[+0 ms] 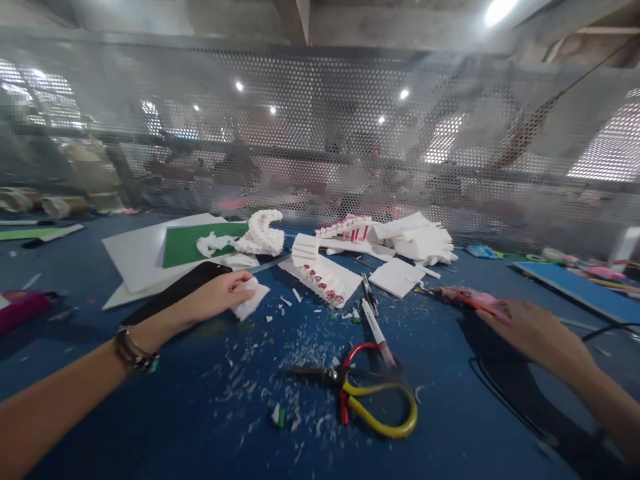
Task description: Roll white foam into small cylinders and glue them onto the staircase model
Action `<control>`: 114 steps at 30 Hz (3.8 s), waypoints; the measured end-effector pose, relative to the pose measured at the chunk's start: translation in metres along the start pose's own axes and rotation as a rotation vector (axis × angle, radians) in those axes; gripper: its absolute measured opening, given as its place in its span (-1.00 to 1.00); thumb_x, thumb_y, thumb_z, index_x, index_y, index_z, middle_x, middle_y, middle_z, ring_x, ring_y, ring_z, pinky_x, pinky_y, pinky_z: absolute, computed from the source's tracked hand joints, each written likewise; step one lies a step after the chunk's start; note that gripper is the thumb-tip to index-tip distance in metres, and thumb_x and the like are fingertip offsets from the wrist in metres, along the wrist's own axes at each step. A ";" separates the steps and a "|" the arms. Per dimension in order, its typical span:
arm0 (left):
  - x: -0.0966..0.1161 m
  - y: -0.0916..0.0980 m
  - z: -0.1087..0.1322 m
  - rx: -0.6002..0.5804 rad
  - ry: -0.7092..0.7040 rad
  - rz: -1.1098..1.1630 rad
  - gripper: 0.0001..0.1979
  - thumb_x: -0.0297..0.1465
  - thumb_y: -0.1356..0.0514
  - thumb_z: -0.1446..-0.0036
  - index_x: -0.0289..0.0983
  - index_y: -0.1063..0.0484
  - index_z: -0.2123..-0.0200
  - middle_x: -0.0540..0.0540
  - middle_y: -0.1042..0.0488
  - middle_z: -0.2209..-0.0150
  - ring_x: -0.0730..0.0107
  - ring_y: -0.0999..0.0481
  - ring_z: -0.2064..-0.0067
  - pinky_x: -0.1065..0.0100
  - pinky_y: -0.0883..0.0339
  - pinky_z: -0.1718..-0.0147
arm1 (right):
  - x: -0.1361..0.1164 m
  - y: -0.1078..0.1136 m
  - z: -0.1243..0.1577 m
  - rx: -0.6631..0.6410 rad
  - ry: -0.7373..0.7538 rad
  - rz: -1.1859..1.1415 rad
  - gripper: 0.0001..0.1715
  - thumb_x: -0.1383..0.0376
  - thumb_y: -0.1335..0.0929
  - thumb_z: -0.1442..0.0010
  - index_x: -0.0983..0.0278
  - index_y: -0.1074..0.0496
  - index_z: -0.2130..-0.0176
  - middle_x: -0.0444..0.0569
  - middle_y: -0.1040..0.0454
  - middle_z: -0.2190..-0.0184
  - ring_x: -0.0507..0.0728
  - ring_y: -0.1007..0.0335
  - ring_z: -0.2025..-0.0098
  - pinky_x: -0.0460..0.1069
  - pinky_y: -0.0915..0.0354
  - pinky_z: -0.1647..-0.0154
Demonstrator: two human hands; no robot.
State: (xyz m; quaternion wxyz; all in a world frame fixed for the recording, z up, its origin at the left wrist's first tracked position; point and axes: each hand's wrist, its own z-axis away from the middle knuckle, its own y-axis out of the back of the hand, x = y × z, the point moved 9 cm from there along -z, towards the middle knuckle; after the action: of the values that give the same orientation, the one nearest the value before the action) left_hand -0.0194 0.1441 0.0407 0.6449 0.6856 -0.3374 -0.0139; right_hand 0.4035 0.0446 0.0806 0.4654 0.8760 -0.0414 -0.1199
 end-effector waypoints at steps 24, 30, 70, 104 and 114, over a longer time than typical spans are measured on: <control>0.076 -0.016 0.027 -0.020 0.062 1.324 -0.78 -0.42 -0.23 0.25 -0.30 -0.20 0.53 0.14 -0.25 0.63 0.67 -0.20 0.63 0.58 -0.05 0.67 | -0.234 -0.024 0.052 -0.755 0.258 -1.105 -0.87 0.26 -0.25 -0.04 0.29 -0.21 0.42 -0.22 -0.17 0.60 -0.09 -0.08 0.58 -0.17 -0.06 0.62; 0.068 -0.006 0.016 0.071 0.119 1.427 -0.79 -0.47 -0.22 0.25 -0.29 -0.20 0.52 0.13 -0.26 0.64 0.67 -0.21 0.63 0.62 -0.11 0.68 | -0.207 -0.018 0.044 -0.687 0.212 -1.045 -0.81 0.22 -0.24 -0.05 0.31 -0.26 0.38 -0.19 -0.22 0.57 -0.08 -0.11 0.56 -0.16 -0.09 0.58; 0.069 -0.016 0.005 -0.085 -0.080 0.636 -0.80 -0.40 -0.01 -0.03 -0.31 -0.40 0.33 0.06 -0.31 0.63 0.57 -0.29 0.62 0.55 -0.16 0.62 | -0.145 -0.006 0.027 -0.542 0.038 -0.800 -0.61 0.00 -0.33 0.12 0.29 -0.30 0.54 -0.19 -0.19 0.68 -0.06 -0.02 0.66 -0.14 0.06 0.70; 0.143 -0.057 0.020 -0.467 -0.776 -0.095 -0.91 -0.42 -0.21 0.04 -0.18 -0.47 0.38 -0.04 -0.50 0.46 0.36 -0.43 0.44 0.45 -0.08 0.53 | -0.107 -0.009 0.027 -0.425 -0.145 -1.188 -0.66 0.03 -0.26 0.00 0.22 -0.25 0.57 -0.06 -0.42 0.42 0.04 -0.27 0.53 -0.08 -0.15 0.62; 0.144 -0.062 0.034 -0.325 -0.960 -0.465 -0.91 -0.48 -0.20 0.02 -0.21 -0.44 0.39 -0.06 -0.49 0.45 0.31 -0.40 0.33 0.38 -0.07 0.48 | -0.203 -0.042 0.080 -0.823 0.760 -0.436 -0.67 0.28 -0.09 -0.19 0.27 -0.21 0.55 -0.05 -0.29 0.54 0.04 -0.16 0.49 -0.05 -0.13 0.44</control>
State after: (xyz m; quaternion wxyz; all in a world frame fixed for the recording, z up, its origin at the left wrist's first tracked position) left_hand 0.1036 0.0412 0.0390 0.4962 0.5503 -0.4266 -0.5187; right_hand 0.1853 0.0419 0.0377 0.7133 0.5935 0.3583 0.1029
